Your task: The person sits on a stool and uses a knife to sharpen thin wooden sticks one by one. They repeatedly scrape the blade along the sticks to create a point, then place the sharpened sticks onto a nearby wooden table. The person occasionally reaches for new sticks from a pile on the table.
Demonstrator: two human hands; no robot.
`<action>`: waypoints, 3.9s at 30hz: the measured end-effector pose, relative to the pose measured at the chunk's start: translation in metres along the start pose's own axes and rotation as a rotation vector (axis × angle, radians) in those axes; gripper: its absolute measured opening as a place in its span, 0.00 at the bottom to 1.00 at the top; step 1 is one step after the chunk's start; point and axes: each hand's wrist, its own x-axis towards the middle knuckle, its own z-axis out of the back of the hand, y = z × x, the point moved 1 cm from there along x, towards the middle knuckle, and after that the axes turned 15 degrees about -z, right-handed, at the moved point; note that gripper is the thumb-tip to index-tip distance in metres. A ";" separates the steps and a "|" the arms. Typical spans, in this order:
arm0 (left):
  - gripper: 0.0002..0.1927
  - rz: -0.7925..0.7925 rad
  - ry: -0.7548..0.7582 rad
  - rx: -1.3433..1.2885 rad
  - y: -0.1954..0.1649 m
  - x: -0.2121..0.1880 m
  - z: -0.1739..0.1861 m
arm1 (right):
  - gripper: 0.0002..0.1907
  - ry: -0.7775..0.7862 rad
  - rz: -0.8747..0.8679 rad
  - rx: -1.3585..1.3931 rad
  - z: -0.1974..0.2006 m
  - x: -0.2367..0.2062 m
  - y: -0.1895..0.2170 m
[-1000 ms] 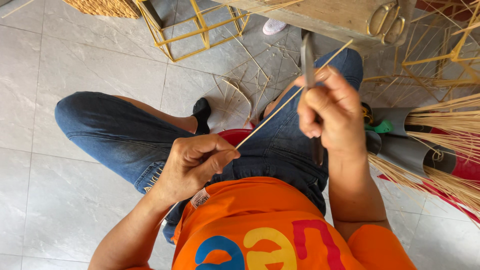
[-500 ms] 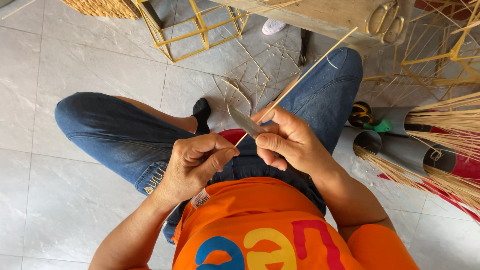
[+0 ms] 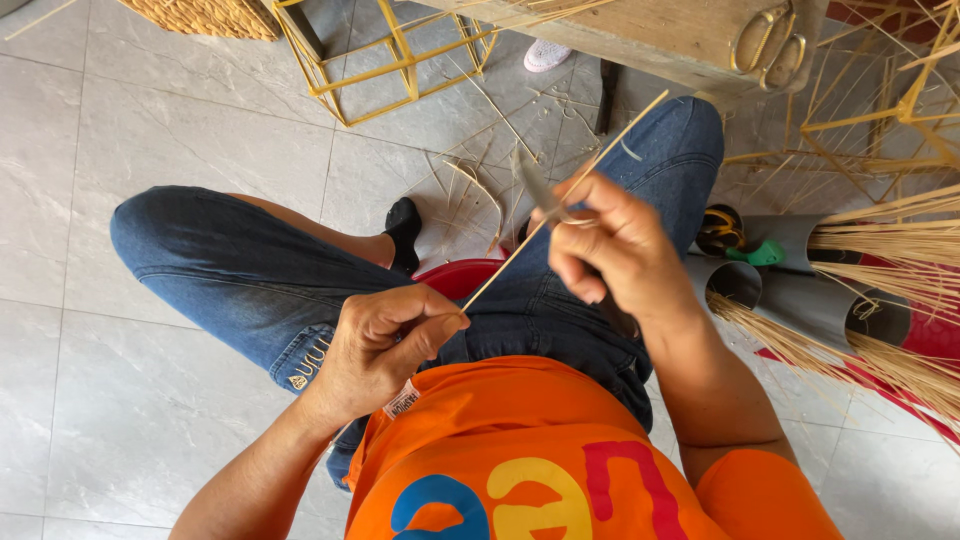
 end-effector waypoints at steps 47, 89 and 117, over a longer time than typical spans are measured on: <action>0.09 0.264 -0.139 -0.060 0.011 -0.022 0.028 | 0.21 -0.139 0.205 0.007 0.035 -0.013 0.023; 0.08 0.228 -0.100 -0.019 0.013 -0.009 0.006 | 0.19 -0.103 0.058 0.033 0.029 0.010 0.006; 0.08 0.144 -0.023 -0.021 0.011 -0.018 0.010 | 0.12 -0.083 -0.027 0.051 0.048 0.021 -0.005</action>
